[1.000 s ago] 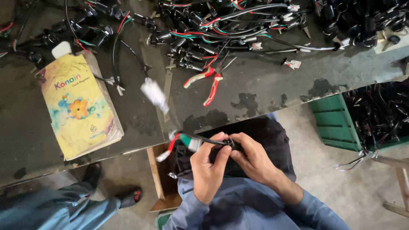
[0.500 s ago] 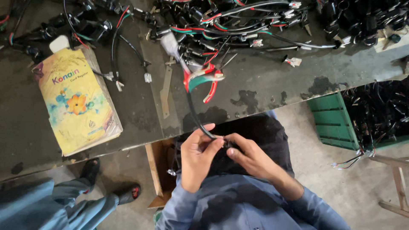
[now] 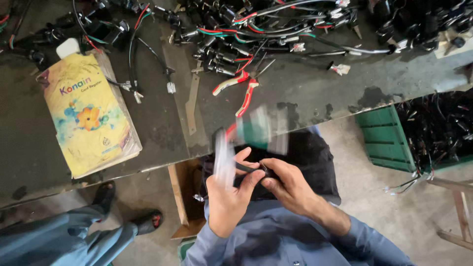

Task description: The person repeatedly strips the outer insulation from black electrical wires using red-handled wire strippers. They pick up a wire, strip a section, and place it back on the table, continuing this process with multiple wires.

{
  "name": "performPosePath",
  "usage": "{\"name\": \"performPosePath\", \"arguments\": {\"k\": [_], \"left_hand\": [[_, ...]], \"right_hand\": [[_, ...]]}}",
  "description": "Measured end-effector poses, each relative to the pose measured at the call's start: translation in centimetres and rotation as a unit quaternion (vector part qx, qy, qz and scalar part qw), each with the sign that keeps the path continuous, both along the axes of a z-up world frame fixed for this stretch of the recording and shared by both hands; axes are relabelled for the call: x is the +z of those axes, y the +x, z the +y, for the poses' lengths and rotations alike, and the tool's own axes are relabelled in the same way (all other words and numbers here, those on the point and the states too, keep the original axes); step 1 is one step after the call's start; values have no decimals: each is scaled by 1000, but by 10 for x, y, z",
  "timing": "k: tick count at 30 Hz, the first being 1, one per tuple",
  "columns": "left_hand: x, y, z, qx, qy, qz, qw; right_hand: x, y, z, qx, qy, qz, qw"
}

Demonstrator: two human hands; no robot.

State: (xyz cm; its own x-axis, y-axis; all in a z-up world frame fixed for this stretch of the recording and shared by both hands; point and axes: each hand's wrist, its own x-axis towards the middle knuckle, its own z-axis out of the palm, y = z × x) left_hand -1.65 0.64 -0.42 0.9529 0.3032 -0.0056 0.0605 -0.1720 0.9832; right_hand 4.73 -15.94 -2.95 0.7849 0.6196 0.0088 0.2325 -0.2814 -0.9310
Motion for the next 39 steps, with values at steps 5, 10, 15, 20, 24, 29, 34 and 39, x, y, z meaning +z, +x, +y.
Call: {"name": "performPosePath", "arguments": {"k": [5, 10, 15, 20, 24, 29, 34, 39], "left_hand": [[25, 10, -15, 71, -185, 32, 980], [18, 14, 10, -170, 13, -16, 985], [3, 23, 7, -82, -38, 61, 994], [7, 21, 27, -212, -134, 66, 966], [-8, 15, 29, -215, -352, 33, 911], [-21, 14, -12, -150, -319, -7, 936], [8, 72, 25, -142, 141, -157, 967], [4, 161, 28, 49, 495, -96, 862]], "right_hand": [[14, 16, -1, 6, -30, -48, 998], [9, 20, -6, 55, -28, -54, 997], [8, 20, -1, -18, -48, -129, 990], [23, 26, -8, 54, -12, 5, 998], [32, 32, -15, 131, 59, 145, 979], [23, 23, -25, 81, 88, 150, 981], [5, 23, -37, -37, 148, 131, 980], [-11, 31, -16, -179, -5, -21, 984]]}}
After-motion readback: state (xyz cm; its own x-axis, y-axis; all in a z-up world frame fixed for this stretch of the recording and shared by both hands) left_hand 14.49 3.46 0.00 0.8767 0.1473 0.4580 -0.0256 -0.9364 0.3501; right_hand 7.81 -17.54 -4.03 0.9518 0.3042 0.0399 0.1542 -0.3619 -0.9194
